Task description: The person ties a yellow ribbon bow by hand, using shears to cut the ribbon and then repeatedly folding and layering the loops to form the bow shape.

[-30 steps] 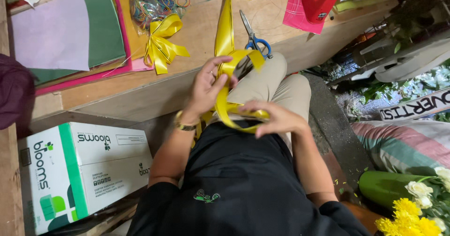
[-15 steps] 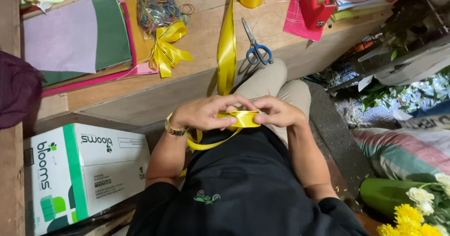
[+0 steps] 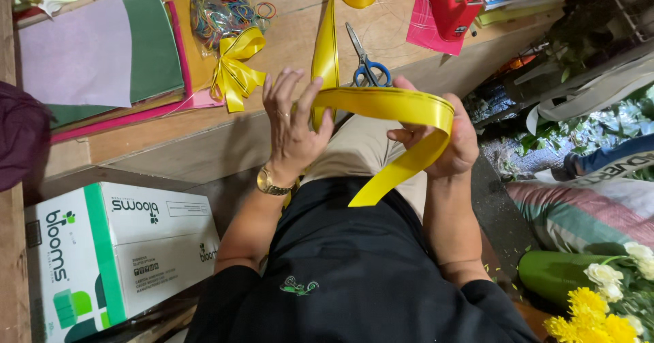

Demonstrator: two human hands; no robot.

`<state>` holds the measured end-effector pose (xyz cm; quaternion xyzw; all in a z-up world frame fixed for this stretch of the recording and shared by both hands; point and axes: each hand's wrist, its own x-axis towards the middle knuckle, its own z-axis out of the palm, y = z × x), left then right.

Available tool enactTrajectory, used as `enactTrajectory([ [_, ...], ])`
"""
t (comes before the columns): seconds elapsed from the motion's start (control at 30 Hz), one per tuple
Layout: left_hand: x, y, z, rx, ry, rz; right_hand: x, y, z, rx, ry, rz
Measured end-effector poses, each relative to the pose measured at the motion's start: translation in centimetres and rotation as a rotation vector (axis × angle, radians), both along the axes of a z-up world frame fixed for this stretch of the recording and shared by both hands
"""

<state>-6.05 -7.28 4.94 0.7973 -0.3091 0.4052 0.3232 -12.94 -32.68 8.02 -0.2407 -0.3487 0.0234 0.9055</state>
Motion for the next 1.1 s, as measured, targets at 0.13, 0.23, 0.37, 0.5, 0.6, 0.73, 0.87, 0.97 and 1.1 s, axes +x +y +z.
enactTrajectory([
  [0.13,-1.2,-1.8,0.7,-0.059,-0.089,-0.037,-0.2,1.9,1.5,-0.004,0.020,0.025],
  [0.23,-2.2,-3.3,0.2,-0.153,-0.180,-0.060,-0.2,3.2,2.8,-0.007,0.029,0.000],
  [0.37,-2.2,-4.2,-1.1,-0.214,-0.240,-0.045,-0.5,3.7,3.4,-0.031,0.045,-0.057],
  [0.5,-1.3,-2.8,0.6,-0.284,-0.224,0.007,-0.7,2.9,2.5,-0.065,0.050,-0.069],
  [0.6,-2.7,-2.6,2.9,-0.285,-0.211,-0.045,-1.1,2.7,1.4,-0.019,0.055,-0.042],
  [0.73,-1.9,-3.5,-0.5,-0.313,-0.278,-0.089,-1.7,3.4,1.2,0.001,0.051,-0.042],
  [0.87,-0.8,-1.9,-1.4,-0.383,-0.275,-0.191,-1.9,1.3,1.0,0.042,0.019,-0.041],
  [0.97,-0.1,0.5,-0.5,-0.388,-0.246,-0.252,-1.9,0.1,1.6,0.062,-0.022,-0.057],
  [1.1,0.1,3.7,6.1,-0.598,-0.135,-0.141,-2.0,1.5,1.1,-0.088,0.094,-0.423],
])
